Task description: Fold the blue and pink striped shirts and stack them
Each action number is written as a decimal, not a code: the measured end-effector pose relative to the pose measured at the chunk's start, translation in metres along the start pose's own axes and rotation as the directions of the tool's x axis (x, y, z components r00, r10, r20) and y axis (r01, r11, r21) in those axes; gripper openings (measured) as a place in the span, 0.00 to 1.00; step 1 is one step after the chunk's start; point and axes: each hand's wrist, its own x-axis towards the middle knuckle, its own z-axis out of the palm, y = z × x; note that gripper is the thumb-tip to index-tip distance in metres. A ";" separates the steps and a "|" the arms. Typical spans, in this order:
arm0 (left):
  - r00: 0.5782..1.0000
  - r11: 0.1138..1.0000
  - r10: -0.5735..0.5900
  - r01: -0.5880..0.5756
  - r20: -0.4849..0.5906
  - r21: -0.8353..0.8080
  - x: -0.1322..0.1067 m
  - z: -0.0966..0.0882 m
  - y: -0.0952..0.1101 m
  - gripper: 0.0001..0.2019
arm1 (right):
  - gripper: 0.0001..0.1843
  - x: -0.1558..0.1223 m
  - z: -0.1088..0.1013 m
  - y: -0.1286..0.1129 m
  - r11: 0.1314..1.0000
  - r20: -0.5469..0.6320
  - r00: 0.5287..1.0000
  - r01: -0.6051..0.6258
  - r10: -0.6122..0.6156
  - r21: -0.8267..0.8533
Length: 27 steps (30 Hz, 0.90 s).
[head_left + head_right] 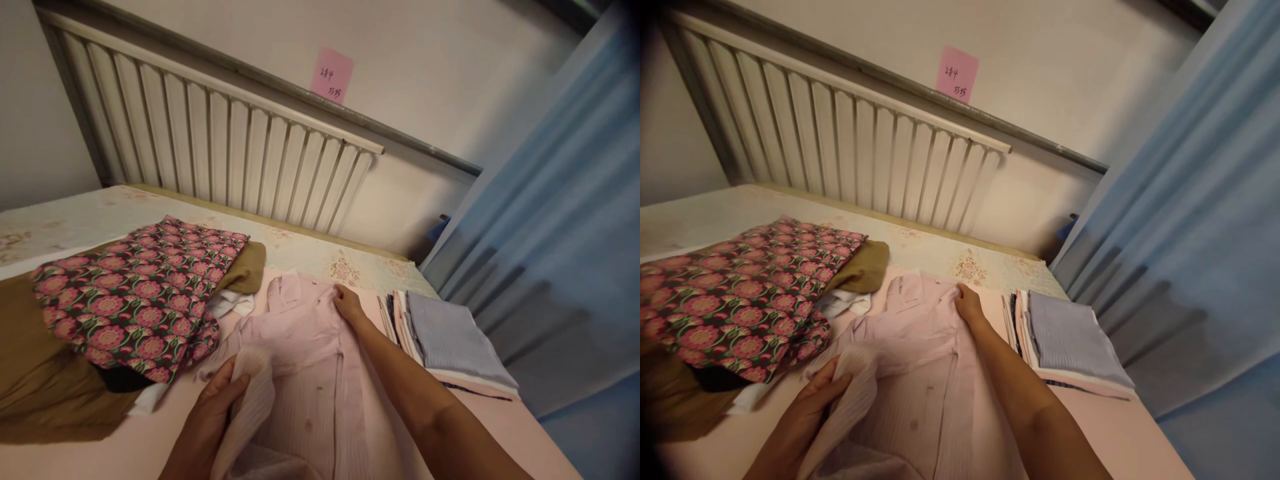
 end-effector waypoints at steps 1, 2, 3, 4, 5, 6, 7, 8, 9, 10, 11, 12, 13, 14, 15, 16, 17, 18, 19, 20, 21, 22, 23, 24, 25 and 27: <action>1.000 1.000 0.005 -0.005 -0.008 0.007 0.000 0.000 0.000 0.35 | 0.26 -0.002 -0.001 -0.003 0.999 0.008 0.999 0.031 -0.031 -0.020; 1.000 1.000 0.011 -0.010 -0.023 0.011 0.001 0.000 -0.001 0.35 | 0.26 -0.005 -0.002 -0.005 0.997 0.017 0.998 0.061 -0.061 -0.037; 0.999 1.000 0.017 -0.017 -0.037 0.012 0.001 0.000 -0.001 0.35 | 0.27 -0.008 -0.003 -0.008 0.995 0.025 0.996 0.089 -0.088 -0.051; 0.999 1.000 0.022 -0.022 -0.045 0.011 0.001 0.001 -0.001 0.35 | 0.26 -0.012 -0.003 -0.011 0.991 0.034 0.993 0.116 -0.114 -0.064; 0.998 1.000 0.026 -0.026 -0.051 0.010 0.001 0.002 -0.001 0.35 | 0.26 -0.015 -0.003 -0.013 0.987 0.046 0.989 0.142 -0.139 -0.073; 0.998 1.000 0.030 -0.030 -0.058 0.008 0.000 0.003 -0.001 0.35 | 0.25 -0.018 -0.002 -0.015 0.983 0.059 0.985 0.168 -0.164 -0.079; 0.998 0.999 0.033 -0.033 -0.062 0.006 0.000 0.003 -0.001 0.35 | 0.24 -0.021 -0.002 -0.016 0.978 0.075 0.979 0.194 -0.188 -0.080; 0.997 0.999 0.035 -0.035 -0.062 0.004 0.000 0.004 -0.001 0.35 | 0.24 -0.024 -0.001 -0.016 0.973 0.090 0.973 0.219 -0.212 -0.078; 0.997 0.999 0.035 -0.034 -0.062 0.005 -0.001 0.005 -0.001 0.35 | 0.24 -0.026 -0.002 -0.016 0.968 0.102 0.968 0.239 -0.232 -0.072; 0.998 1.000 0.031 -0.031 -0.062 0.005 -0.001 0.005 0.000 0.35 | 0.24 -0.028 -0.003 -0.014 0.965 0.106 0.964 0.253 -0.245 -0.065; 0.998 1.000 0.026 -0.026 -0.061 0.005 -0.001 0.005 0.000 0.35 | 0.24 -0.029 -0.006 -0.012 0.965 0.102 0.963 0.257 -0.251 -0.057; 0.998 1.000 0.021 -0.021 -0.061 0.006 -0.001 0.005 0.001 0.35 | 0.24 -0.030 -0.010 -0.009 0.966 0.088 0.964 0.254 -0.249 -0.052; 0.998 1.000 0.018 -0.017 -0.058 0.010 -0.002 0.005 0.001 0.35 | 0.25 -0.031 -0.015 -0.006 0.968 0.066 0.968 0.245 -0.242 -0.049; 0.998 1.000 0.017 -0.016 -0.057 0.015 -0.002 0.005 0.001 0.35 | 0.24 -0.033 -0.021 -0.003 0.971 0.041 0.972 0.235 -0.233 -0.047; 0.998 1.000 0.018 -0.017 -0.057 0.021 -0.002 0.005 0.002 0.35 | 0.24 -0.036 -0.028 -0.001 0.973 0.015 0.974 0.226 -0.226 -0.047; 0.998 1.000 0.021 -0.020 -0.057 0.025 -0.002 0.005 0.002 0.34 | 0.24 -0.041 -0.035 0.002 0.974 -0.008 0.975 0.221 -0.222 -0.049; 0.998 0.999 0.024 -0.023 -0.057 0.029 -0.002 0.004 0.002 0.35 | 0.23 -0.048 -0.041 0.004 0.974 -0.026 0.975 0.221 -0.222 -0.052; 0.998 0.999 0.028 -0.026 -0.058 0.033 -0.002 0.004 0.002 0.35 | 0.23 -0.056 -0.046 0.005 0.973 -0.037 0.973 0.225 -0.227 -0.056; 0.998 0.999 0.033 -0.031 -0.055 0.036 -0.003 0.004 0.003 0.35 | 0.23 -0.066 -0.050 0.006 0.970 -0.042 0.971 0.234 -0.236 -0.060; 0.998 0.999 0.039 -0.037 -0.052 0.040 -0.003 0.004 0.003 0.35 | 0.23 -0.077 -0.051 0.006 0.968 -0.043 0.968 0.244 -0.247 -0.062; 0.998 0.998 0.042 -0.040 -0.048 0.042 -0.003 0.004 0.003 0.35 | 0.24 -0.089 -0.050 0.006 0.963 -0.035 0.964 0.261 -0.264 -0.066; 0.998 0.998 0.045 -0.043 -0.045 0.043 -0.004 0.004 0.004 0.35 | 0.25 -0.101 -0.046 0.005 0.956 -0.016 0.958 0.285 -0.287 -0.076; 0.998 0.998 0.045 -0.044 -0.044 0.042 -0.004 0.003 0.004 0.35 | 0.26 -0.112 -0.040 0.005 0.945 0.013 0.949 0.314 -0.314 -0.092; 0.998 0.998 0.045 -0.043 -0.045 0.039 -0.004 0.003 0.004 0.35 | 0.27 -0.122 -0.033 0.005 0.929 0.051 0.937 0.350 -0.347 -0.120; 0.998 0.998 0.045 -0.043 -0.045 0.038 -0.004 0.002 0.004 0.35 | 0.28 -0.131 -0.026 0.006 0.909 0.091 0.922 0.387 -0.377 -0.155; 0.998 0.998 0.051 -0.050 -0.044 0.039 -0.004 0.001 0.003 0.35 | 0.29 -0.142 -0.013 0.007 0.871 0.140 0.899 0.436 -0.414 -0.226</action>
